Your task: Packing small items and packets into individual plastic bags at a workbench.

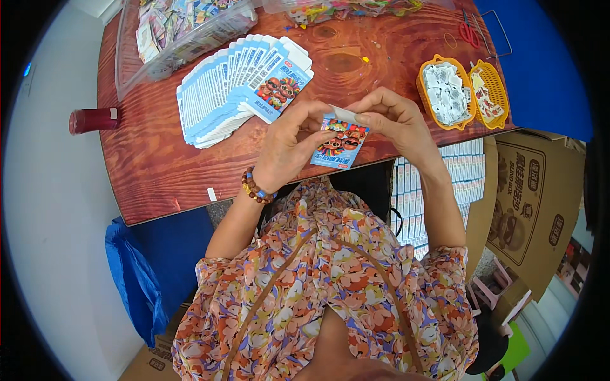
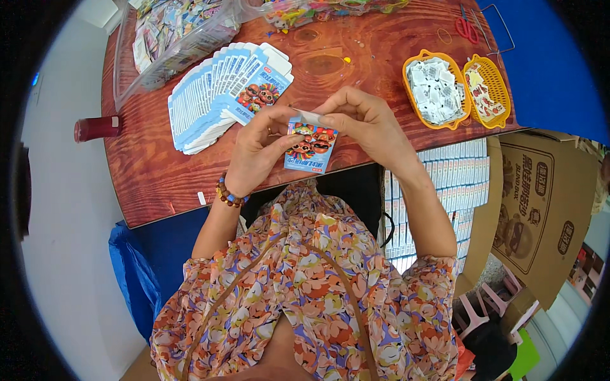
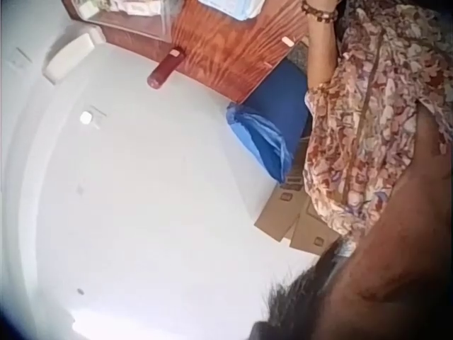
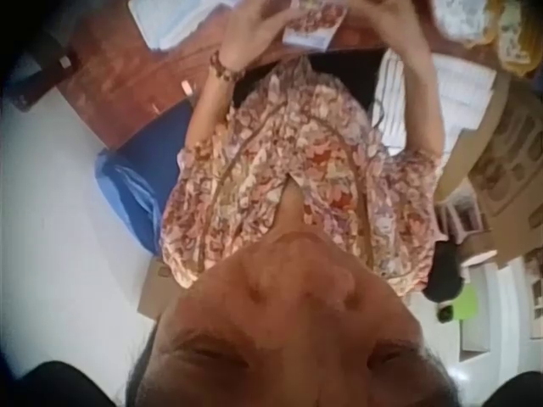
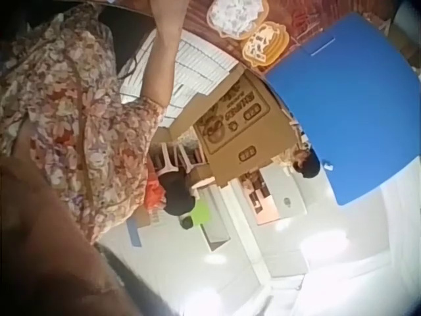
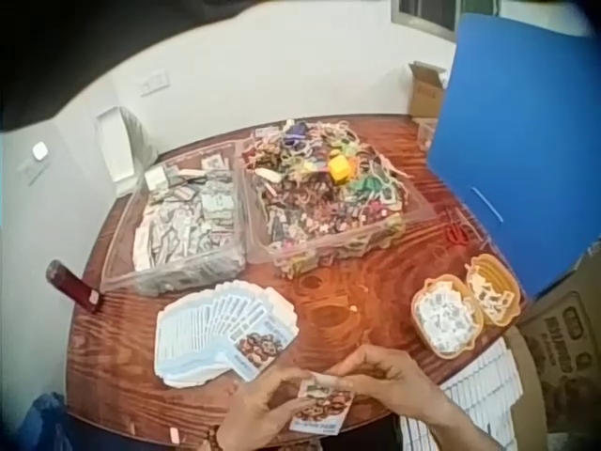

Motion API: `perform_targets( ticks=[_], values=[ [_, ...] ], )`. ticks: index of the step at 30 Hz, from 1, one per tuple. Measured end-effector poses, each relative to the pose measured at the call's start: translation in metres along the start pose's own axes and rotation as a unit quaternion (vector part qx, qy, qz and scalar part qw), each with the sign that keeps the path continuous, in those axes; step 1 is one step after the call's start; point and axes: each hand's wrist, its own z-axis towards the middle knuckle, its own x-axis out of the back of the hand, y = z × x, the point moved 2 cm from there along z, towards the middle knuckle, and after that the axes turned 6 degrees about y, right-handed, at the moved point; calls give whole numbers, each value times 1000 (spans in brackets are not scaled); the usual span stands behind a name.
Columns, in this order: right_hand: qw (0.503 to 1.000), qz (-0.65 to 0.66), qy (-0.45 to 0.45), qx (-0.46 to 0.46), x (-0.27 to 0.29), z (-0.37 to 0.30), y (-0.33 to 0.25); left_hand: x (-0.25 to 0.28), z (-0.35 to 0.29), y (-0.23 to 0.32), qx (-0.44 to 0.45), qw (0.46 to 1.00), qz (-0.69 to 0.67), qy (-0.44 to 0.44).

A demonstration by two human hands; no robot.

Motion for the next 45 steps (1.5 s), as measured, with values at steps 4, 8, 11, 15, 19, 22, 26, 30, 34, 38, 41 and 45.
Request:
perform_targets(
  ticks=[4, 8, 11, 15, 19, 22, 26, 30, 34, 38, 41, 45],
  values=[
    [998, -52, -22, -34, 5, 1, -4, -2, 0, -1, 28, 999, -46, -3],
    [995, -93, -2, -45, 4, -1, -3, -4, 3, -2, 46, 997, -51, -29],
    [987, -151, 26, -52, 1, -4, -5, -4, 4, 1, 55, 997, -37, -40],
    [979, -200, 29, -26, -3, -8, -10, -5, 6, 4, 48, 997, -2, -53],
    [959, -277, 33, 53, -6, -10, -11, -9, 5, -3, 67, 997, -10, -32],
    [939, -327, 38, 95, -6, -12, -11, -12, 4, -4, 59, 998, -13, -34],
    [894, -407, 18, 186, -4, -14, -8, -14, 5, 5, 63, 996, 43, -45],
    [854, -483, -11, 192, -4, -20, -14, -16, 1, 0, 77, 995, 40, -50],
    [917, -360, 14, 168, -2, -25, -4, -18, -1, -9, 20, 999, 24, -36],
    [977, -168, 118, 56, 4, -36, 8, -19, 1, -10, 41, 999, -13, -23],
    [947, -253, 130, 150, 6, -42, 16, -25, 1, -8, 9, 999, -40, 3],
    [959, -203, 114, 160, 12, -46, 16, -33, -5, -9, 34, 994, -100, 7]
  ],
)
